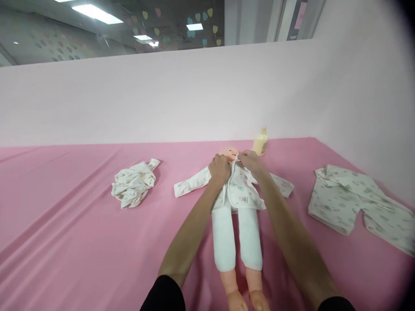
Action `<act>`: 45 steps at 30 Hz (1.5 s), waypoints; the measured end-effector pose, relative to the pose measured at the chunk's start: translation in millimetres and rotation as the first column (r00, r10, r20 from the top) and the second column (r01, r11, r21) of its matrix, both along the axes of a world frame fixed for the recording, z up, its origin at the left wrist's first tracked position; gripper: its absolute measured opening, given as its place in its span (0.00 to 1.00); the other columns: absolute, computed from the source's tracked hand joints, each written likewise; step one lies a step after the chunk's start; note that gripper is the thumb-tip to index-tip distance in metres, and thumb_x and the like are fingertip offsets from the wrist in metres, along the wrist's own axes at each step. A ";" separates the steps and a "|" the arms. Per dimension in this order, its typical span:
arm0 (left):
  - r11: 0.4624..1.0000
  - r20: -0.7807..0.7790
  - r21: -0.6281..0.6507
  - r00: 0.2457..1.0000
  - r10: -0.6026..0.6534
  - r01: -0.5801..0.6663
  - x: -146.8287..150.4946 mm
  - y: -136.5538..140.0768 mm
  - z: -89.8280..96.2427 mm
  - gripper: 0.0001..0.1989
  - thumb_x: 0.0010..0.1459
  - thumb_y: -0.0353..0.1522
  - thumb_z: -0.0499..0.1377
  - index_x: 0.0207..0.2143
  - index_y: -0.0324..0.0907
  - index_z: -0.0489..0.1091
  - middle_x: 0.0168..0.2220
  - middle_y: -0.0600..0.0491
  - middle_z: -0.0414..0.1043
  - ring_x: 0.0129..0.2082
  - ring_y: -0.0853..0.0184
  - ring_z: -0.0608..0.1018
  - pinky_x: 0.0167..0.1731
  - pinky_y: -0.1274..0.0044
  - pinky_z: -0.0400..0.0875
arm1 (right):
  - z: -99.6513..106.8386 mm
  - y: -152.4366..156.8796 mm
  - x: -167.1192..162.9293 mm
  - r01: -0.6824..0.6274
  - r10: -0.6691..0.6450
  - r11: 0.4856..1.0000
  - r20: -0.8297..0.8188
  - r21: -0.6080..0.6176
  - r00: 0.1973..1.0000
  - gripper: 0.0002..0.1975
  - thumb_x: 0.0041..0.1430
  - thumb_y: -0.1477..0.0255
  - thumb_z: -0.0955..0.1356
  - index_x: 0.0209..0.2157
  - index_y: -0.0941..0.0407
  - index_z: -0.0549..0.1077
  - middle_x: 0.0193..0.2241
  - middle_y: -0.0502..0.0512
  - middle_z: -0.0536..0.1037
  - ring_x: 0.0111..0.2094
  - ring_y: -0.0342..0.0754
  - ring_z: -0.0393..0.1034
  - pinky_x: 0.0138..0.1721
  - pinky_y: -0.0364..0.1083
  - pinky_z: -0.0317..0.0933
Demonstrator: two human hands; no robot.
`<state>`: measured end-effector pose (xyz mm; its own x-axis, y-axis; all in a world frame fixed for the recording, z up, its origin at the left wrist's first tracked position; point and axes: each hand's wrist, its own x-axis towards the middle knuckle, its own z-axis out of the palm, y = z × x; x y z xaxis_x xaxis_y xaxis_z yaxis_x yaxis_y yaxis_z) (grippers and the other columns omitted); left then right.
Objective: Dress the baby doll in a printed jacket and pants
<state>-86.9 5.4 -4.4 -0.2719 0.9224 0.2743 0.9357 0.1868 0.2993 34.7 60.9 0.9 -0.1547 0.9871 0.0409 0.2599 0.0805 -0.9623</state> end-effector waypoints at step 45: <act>0.891 0.336 0.433 0.892 -0.301 0.138 -17.0 0.9 -25.5 0.10 0.62 0.28 0.53 0.35 0.43 0.75 0.37 0.53 0.79 0.38 0.65 0.75 0.40 0.76 0.65 | -5.7 -6.6 -13.7 -0.190 0.192 0.980 -0.020 0.066 0.981 0.04 0.53 0.78 0.68 0.26 0.59 0.76 0.21 0.48 0.73 0.24 0.41 0.66 0.26 0.39 0.60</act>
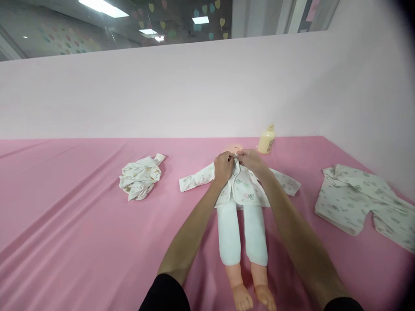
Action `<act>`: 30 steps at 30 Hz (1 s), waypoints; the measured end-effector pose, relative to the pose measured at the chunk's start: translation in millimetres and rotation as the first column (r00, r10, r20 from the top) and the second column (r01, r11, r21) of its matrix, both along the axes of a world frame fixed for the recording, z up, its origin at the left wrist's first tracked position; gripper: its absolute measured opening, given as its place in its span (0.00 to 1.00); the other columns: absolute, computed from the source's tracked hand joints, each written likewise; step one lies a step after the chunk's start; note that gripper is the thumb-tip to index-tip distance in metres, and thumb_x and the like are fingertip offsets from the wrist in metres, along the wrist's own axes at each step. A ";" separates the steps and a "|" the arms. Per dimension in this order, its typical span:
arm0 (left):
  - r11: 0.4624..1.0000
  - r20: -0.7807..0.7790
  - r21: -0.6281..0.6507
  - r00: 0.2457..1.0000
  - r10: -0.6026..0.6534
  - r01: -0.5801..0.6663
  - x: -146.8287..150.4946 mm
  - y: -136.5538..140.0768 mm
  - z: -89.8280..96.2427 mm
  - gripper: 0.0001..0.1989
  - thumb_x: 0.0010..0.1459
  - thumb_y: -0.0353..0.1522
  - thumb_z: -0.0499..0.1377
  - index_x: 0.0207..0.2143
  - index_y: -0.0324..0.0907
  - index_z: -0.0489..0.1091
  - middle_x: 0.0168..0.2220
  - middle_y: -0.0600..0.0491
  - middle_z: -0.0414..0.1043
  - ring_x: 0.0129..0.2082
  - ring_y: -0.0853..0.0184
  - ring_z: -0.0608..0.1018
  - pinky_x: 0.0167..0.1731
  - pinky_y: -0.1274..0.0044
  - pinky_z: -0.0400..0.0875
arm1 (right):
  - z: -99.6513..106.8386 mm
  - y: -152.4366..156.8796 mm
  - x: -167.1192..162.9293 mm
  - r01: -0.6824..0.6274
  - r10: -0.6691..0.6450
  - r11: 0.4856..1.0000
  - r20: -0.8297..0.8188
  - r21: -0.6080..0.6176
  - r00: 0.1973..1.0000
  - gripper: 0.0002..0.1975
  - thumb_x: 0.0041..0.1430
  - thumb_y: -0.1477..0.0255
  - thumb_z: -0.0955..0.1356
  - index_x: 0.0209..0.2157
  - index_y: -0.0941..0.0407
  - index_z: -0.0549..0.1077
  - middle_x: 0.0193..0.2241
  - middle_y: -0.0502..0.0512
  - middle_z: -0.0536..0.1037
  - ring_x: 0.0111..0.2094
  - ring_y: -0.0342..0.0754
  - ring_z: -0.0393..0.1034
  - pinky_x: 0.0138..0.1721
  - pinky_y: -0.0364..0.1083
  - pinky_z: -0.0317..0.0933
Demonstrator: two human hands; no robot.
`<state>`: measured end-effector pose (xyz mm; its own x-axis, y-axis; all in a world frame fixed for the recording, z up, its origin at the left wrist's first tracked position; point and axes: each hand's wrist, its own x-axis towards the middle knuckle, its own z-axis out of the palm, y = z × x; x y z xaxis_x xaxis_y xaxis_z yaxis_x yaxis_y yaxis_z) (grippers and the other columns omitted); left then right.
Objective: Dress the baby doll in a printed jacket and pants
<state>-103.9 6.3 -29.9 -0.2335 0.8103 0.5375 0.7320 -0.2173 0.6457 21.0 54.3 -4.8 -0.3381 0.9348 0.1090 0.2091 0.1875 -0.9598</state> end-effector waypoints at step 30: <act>0.973 0.502 -0.060 0.850 -0.164 0.223 -9.6 2.6 -2.4 0.06 0.51 0.29 0.60 0.33 0.39 0.74 0.32 0.52 0.77 0.31 0.69 0.76 0.33 0.79 0.67 | -20.9 11.6 8.9 -0.150 0.088 0.971 -0.303 -0.186 0.949 0.17 0.43 0.63 0.79 0.26 0.58 0.73 0.18 0.47 0.70 0.18 0.37 0.59 0.19 0.39 0.52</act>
<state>-113.5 8.9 -32.3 -0.2750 0.9141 0.2981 0.2647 -0.2261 0.9374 29.8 66.0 -25.7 -0.4304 0.9021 0.0306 -0.0963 -0.0121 -0.9953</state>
